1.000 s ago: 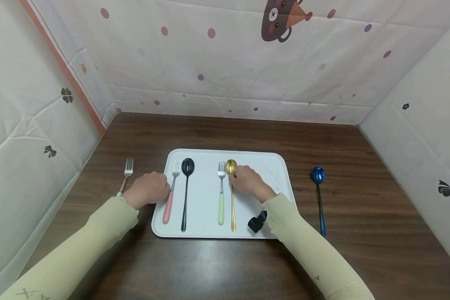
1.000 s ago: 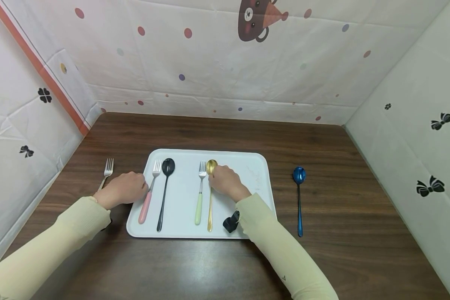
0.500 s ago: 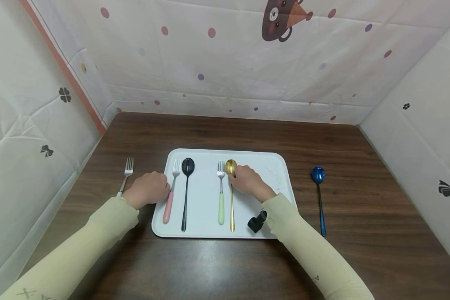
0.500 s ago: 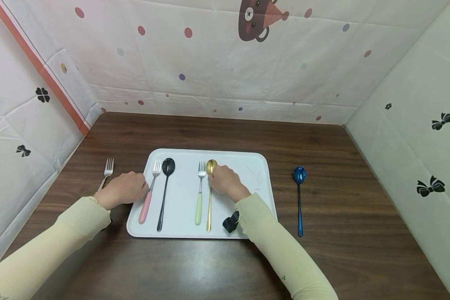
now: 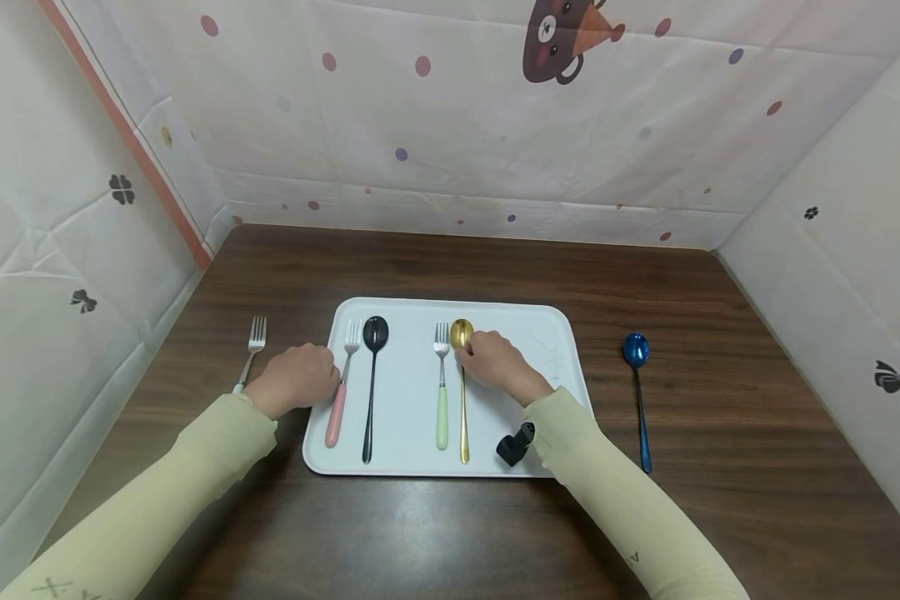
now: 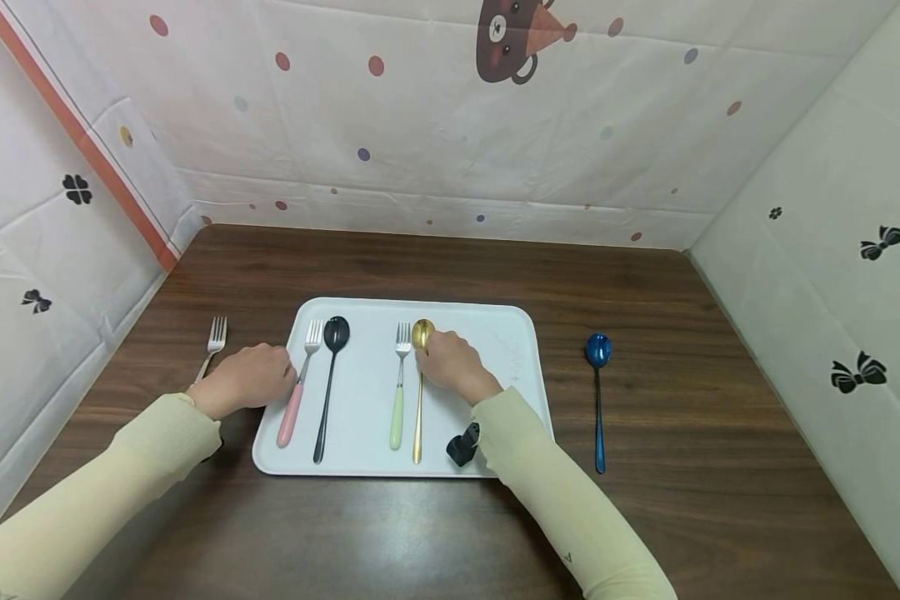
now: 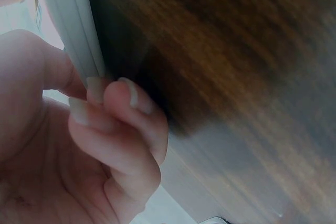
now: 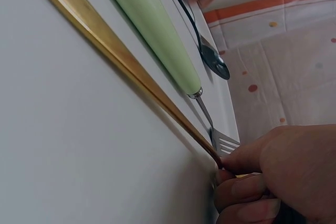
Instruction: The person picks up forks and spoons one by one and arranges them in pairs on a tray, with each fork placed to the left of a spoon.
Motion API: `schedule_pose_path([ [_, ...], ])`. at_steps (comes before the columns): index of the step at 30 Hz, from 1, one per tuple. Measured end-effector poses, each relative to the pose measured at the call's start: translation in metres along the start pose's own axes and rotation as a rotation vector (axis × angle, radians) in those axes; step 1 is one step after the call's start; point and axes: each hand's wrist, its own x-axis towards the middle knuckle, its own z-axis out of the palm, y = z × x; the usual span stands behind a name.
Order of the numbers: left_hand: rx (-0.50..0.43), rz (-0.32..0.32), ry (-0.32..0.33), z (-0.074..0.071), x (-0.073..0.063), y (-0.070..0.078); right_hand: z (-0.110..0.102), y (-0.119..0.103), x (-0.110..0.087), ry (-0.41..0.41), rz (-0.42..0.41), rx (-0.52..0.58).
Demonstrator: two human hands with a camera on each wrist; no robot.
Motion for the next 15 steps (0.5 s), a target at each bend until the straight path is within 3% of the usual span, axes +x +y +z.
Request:
schedule_pose_path([
  [15, 0.013, 0.002, 0.0, -0.0009, -0.0005, 0.0006, -0.0056, 0.0087, -0.0045, 0.039, -0.027, 0.007],
])
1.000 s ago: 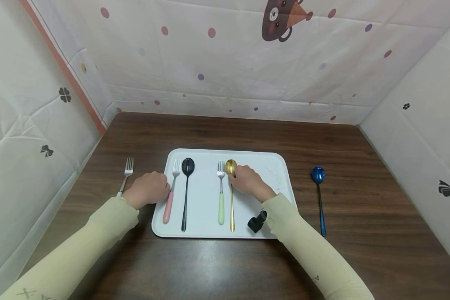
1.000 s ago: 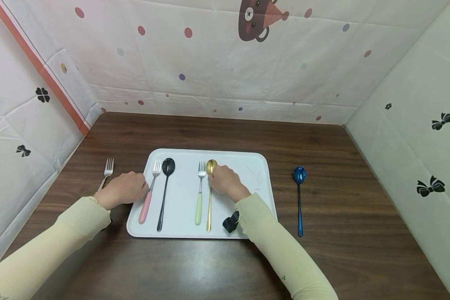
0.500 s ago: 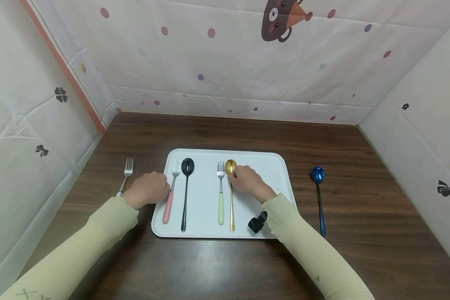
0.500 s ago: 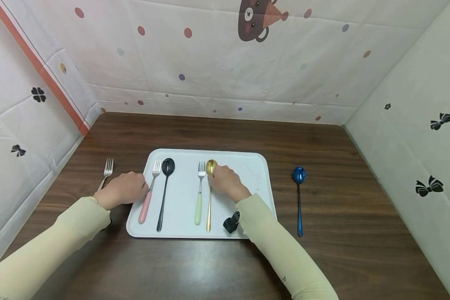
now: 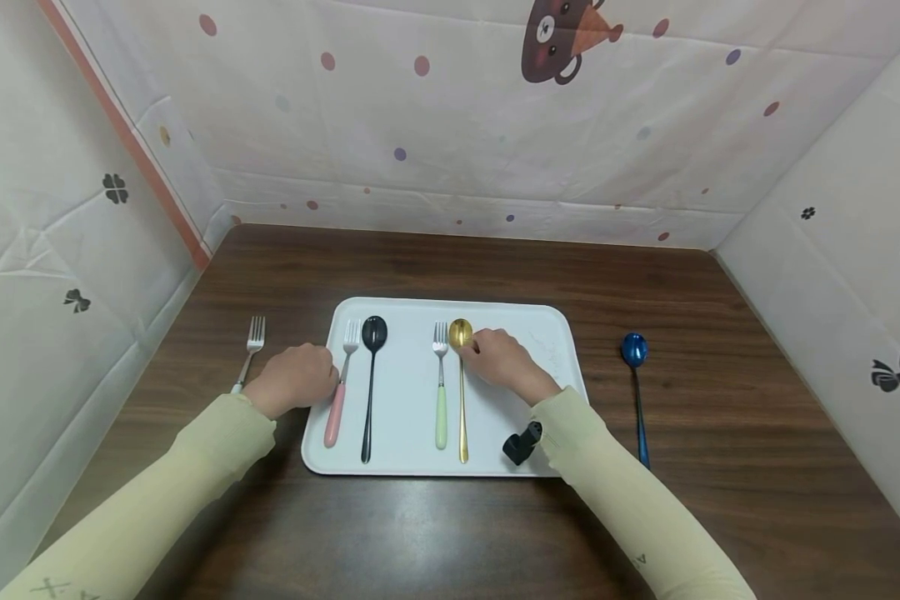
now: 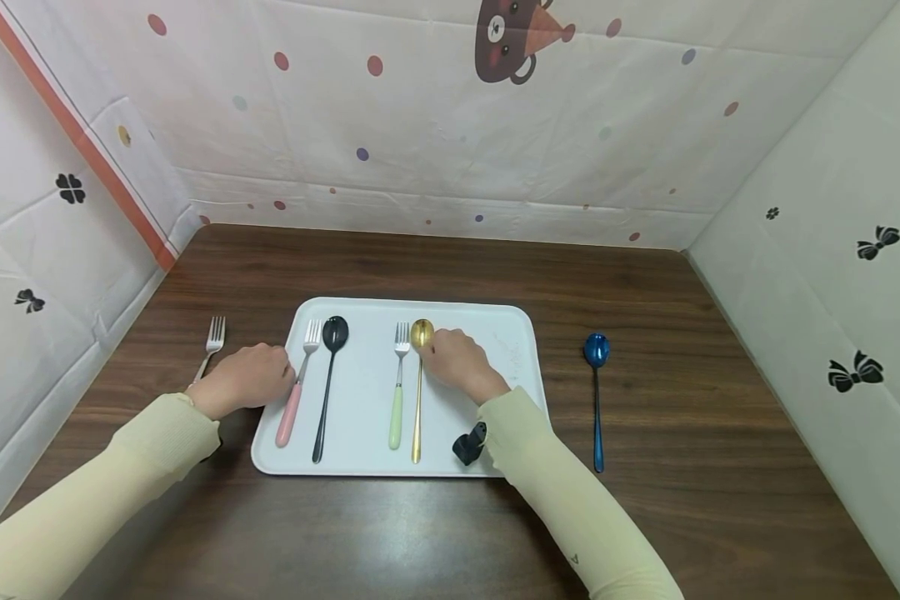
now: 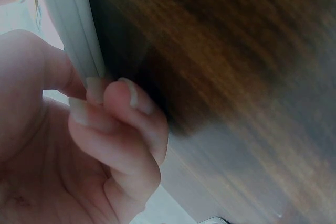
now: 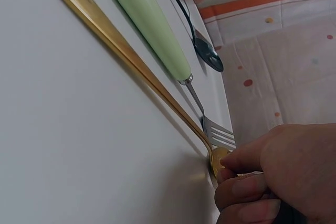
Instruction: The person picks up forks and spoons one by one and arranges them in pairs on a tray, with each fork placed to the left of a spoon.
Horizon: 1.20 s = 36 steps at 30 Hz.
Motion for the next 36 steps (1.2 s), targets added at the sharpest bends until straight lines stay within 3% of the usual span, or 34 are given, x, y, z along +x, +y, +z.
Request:
schedule_pose_path([
  [20, -0.016, -0.007, -0.005, 0.0, -0.002, 0.0, -0.019, 0.029, -0.009, 0.051, 0.018, -0.067],
  [36, -0.028, -0.004, -0.011, -0.001, -0.003, 0.0, -0.036, 0.057, -0.014, 0.042, 0.054, -0.074],
])
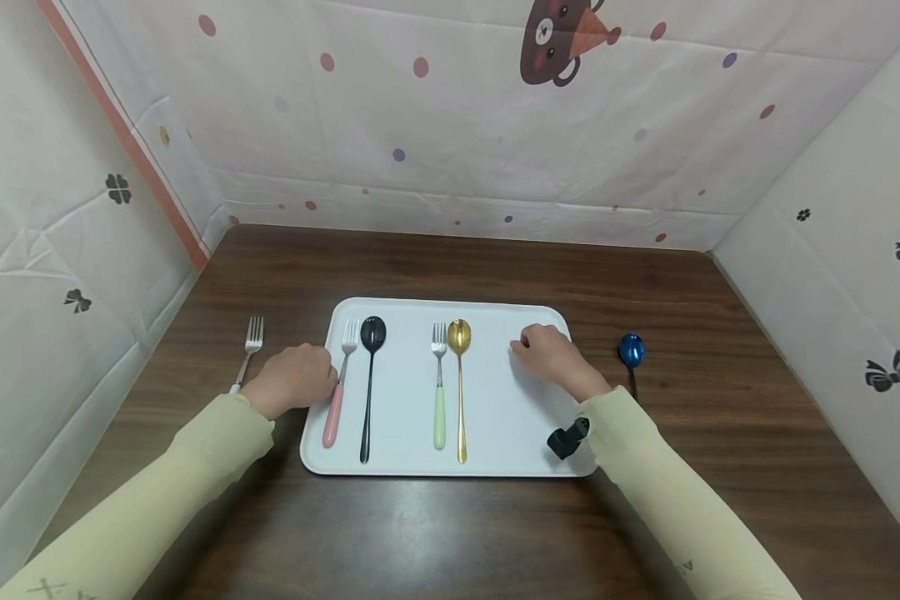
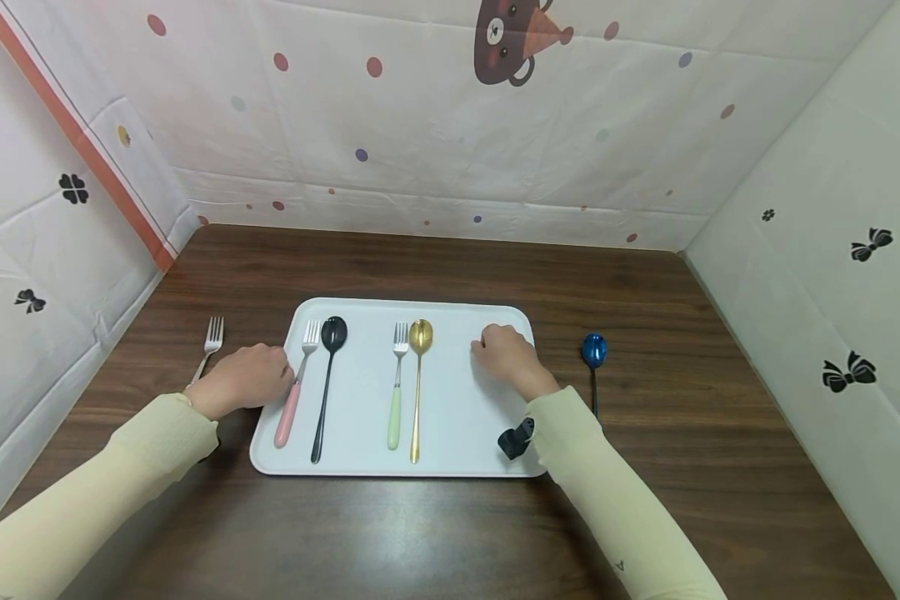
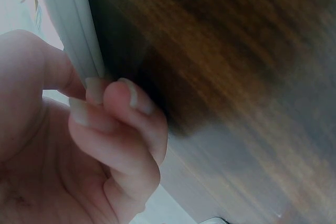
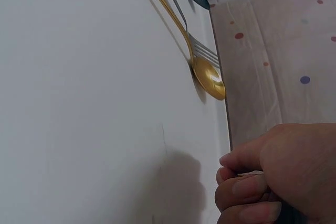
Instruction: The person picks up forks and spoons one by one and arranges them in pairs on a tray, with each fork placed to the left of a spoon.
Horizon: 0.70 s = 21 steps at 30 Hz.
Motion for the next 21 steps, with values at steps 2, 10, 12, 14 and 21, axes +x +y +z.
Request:
schedule_pose_path([
  [2, 0.002, 0.0, 0.004, 0.0, 0.0, 0.0, -0.002, 0.004, -0.001, -0.001, 0.003, 0.005],
  [10, 0.001, -0.009, -0.002, -0.001, -0.001, 0.001, -0.008, 0.018, -0.005, -0.006, 0.044, 0.034],
  [12, -0.003, -0.012, -0.009, -0.002, -0.001, 0.001, -0.008, 0.021, -0.005, -0.003, 0.054, 0.037],
  [14, -0.005, -0.014, -0.012, -0.002, -0.001, 0.001, -0.009, 0.023, -0.006, 0.001, 0.066, 0.042],
  [21, -0.004, -0.008, -0.008, -0.002, 0.0, 0.0, -0.01, 0.032, -0.008, 0.017, 0.081, 0.038],
])
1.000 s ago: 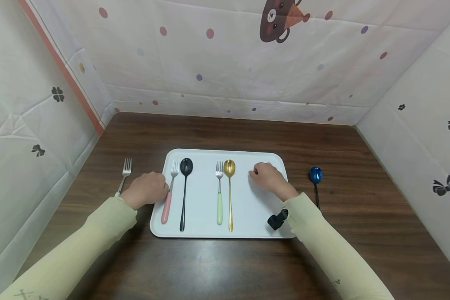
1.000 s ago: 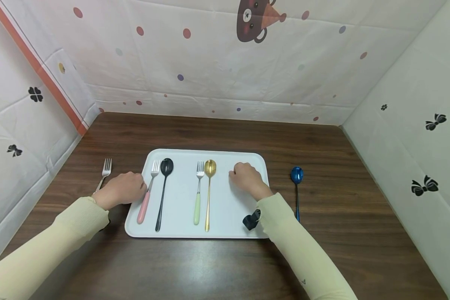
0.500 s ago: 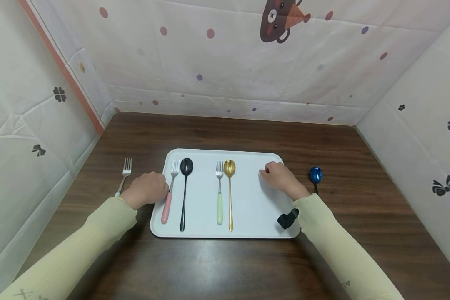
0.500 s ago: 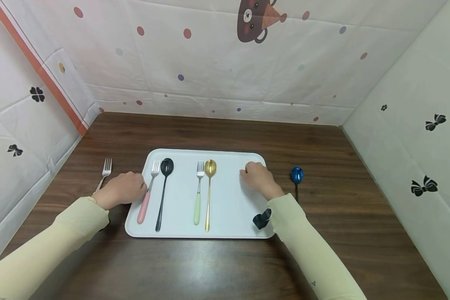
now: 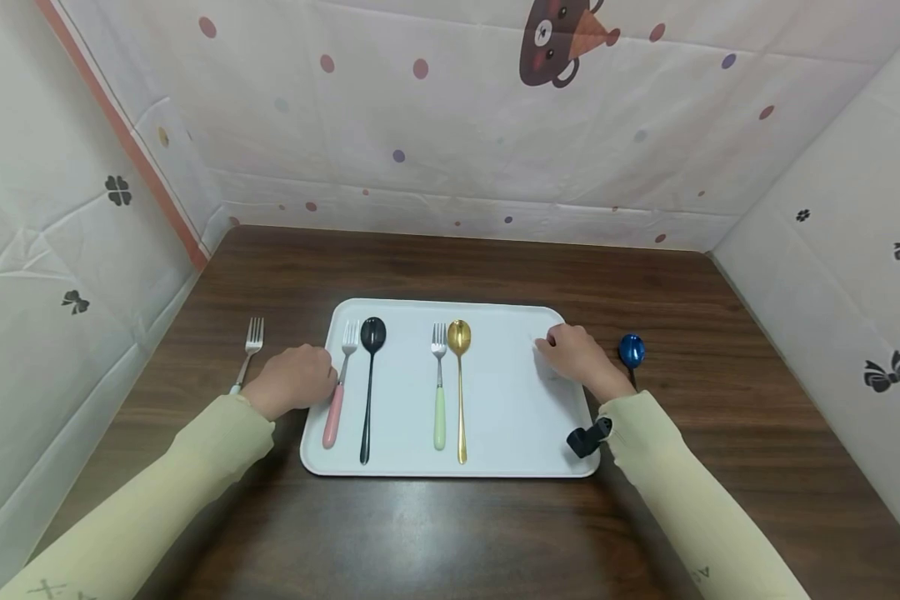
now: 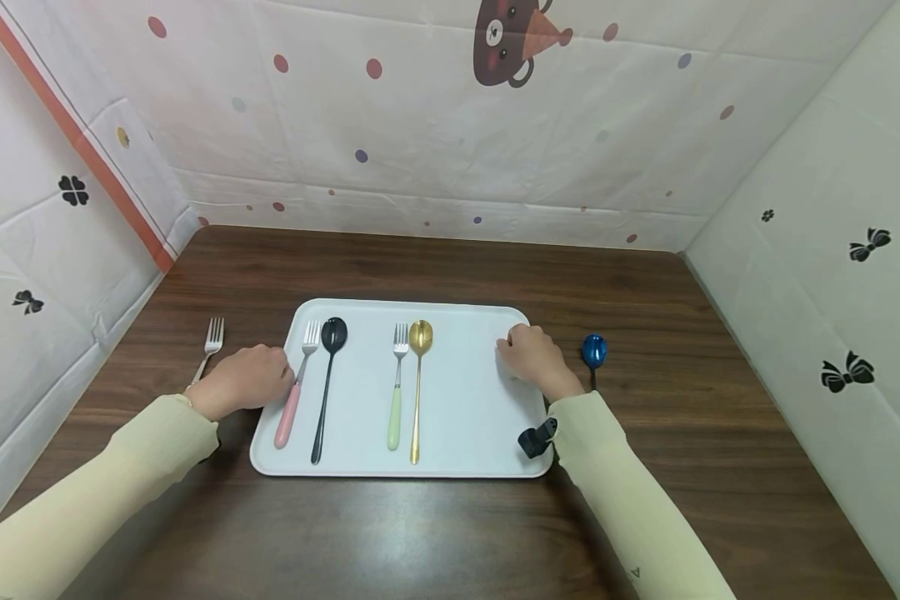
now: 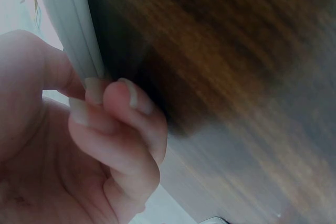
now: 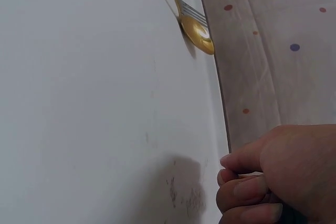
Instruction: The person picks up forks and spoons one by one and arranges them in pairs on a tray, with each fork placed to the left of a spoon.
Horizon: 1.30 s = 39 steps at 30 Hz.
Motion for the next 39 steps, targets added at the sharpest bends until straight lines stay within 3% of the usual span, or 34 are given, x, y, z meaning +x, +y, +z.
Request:
schedule_pose_path([
  [39, 0.003, -0.011, 0.009, 0.0, -0.004, 0.004, -0.007, 0.038, -0.002, 0.032, 0.033, -0.016],
])
